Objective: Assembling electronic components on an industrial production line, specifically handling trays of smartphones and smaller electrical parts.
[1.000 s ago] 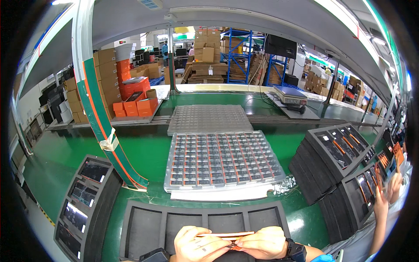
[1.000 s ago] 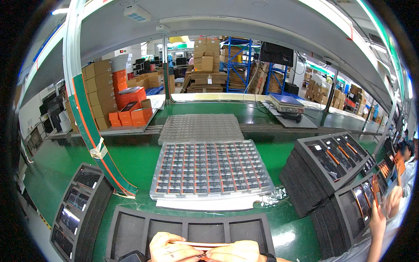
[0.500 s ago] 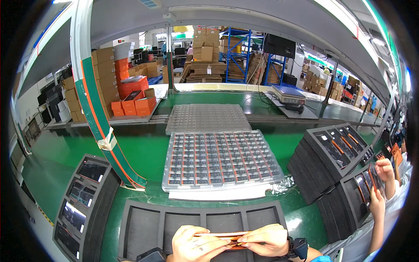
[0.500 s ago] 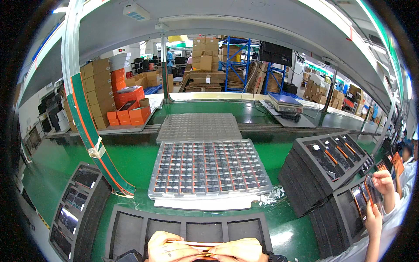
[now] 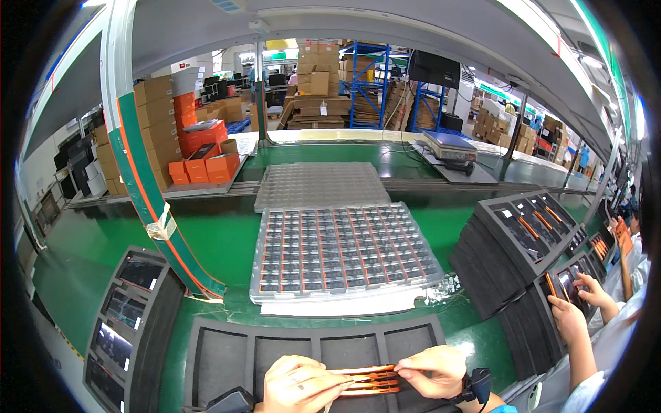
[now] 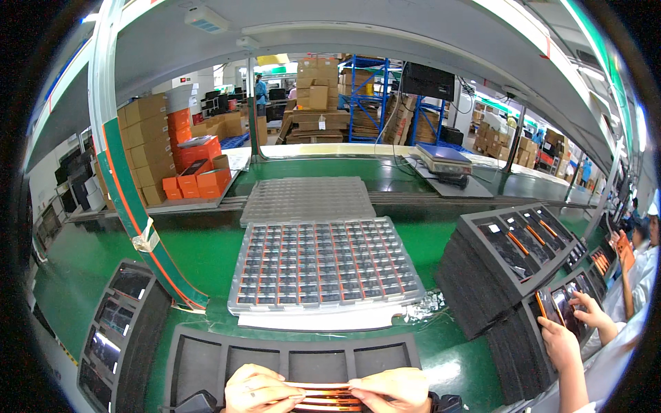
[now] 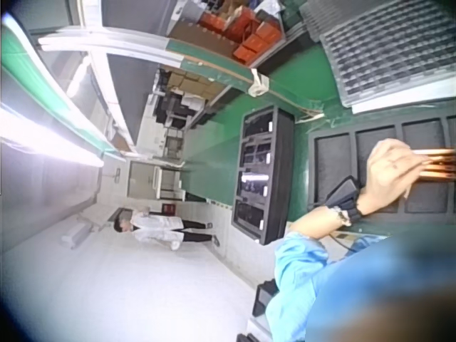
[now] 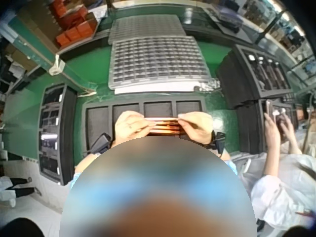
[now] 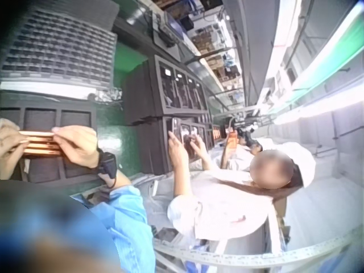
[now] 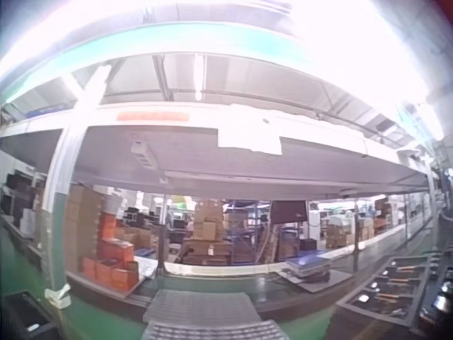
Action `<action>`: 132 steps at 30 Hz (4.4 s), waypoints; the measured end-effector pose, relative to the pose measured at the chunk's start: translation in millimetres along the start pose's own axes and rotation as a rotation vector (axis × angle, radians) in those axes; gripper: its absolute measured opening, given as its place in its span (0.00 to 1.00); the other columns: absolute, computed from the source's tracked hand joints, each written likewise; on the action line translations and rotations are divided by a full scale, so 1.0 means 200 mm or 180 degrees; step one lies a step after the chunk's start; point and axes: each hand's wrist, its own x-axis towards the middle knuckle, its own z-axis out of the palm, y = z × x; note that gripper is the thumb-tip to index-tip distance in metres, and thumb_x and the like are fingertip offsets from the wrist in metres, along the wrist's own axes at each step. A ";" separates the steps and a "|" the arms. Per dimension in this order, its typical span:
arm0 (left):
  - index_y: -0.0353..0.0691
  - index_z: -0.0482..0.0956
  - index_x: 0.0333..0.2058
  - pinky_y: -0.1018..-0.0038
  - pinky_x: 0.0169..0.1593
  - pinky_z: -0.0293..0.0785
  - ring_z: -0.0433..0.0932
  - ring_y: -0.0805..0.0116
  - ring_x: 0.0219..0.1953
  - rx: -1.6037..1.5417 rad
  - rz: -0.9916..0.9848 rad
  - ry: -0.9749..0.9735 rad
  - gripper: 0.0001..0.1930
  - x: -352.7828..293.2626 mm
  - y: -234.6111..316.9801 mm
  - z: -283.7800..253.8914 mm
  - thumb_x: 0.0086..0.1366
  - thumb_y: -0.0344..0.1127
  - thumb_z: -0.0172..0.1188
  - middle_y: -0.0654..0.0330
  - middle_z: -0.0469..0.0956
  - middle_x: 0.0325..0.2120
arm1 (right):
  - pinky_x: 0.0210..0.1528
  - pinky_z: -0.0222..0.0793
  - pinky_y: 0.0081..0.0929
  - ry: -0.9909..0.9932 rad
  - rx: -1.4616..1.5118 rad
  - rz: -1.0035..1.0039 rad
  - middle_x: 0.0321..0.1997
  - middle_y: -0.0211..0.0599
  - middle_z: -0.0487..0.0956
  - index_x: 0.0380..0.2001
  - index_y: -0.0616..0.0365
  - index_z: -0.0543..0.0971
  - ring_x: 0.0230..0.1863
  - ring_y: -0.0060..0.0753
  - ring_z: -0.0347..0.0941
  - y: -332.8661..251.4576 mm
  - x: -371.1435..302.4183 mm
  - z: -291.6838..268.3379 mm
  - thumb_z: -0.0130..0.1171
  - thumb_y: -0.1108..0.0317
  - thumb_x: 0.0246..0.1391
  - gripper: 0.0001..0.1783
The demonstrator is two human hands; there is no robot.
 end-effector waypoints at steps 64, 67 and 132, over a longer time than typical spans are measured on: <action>0.50 0.86 0.36 0.67 0.39 0.73 0.78 0.62 0.36 0.0066 0.0254 -0.0156 0.17 -0.01 -0.01 -0.01 0.43 0.32 0.73 0.68 0.82 0.33 | 0.32 0.75 0.23 -0.0468 0.0614 -0.0226 0.39 0.37 0.86 0.34 0.55 0.85 0.34 0.32 0.84 0.01 0.04 0.07 0.72 0.77 0.45 0.11; 0.50 0.86 0.37 0.67 0.39 0.73 0.78 0.62 0.36 0.0056 0.0254 -0.0237 0.17 0.00 -0.03 -0.01 0.43 0.32 0.73 0.68 0.82 0.33 | 0.37 0.78 0.25 -0.0563 0.0545 0.0044 0.38 0.42 0.86 0.35 0.60 0.83 0.33 0.33 0.84 0.03 0.04 0.02 0.70 0.77 0.45 0.11; 0.53 0.85 0.37 0.68 0.38 0.72 0.77 0.65 0.34 0.0836 0.0645 -0.0299 0.16 0.03 0.08 0.02 0.45 0.39 0.73 0.70 0.81 0.33 | 0.34 0.73 0.24 -0.0484 -0.0449 -0.1402 0.40 0.30 0.83 0.36 0.52 0.84 0.33 0.29 0.79 -0.04 0.03 0.05 0.73 0.68 0.43 0.14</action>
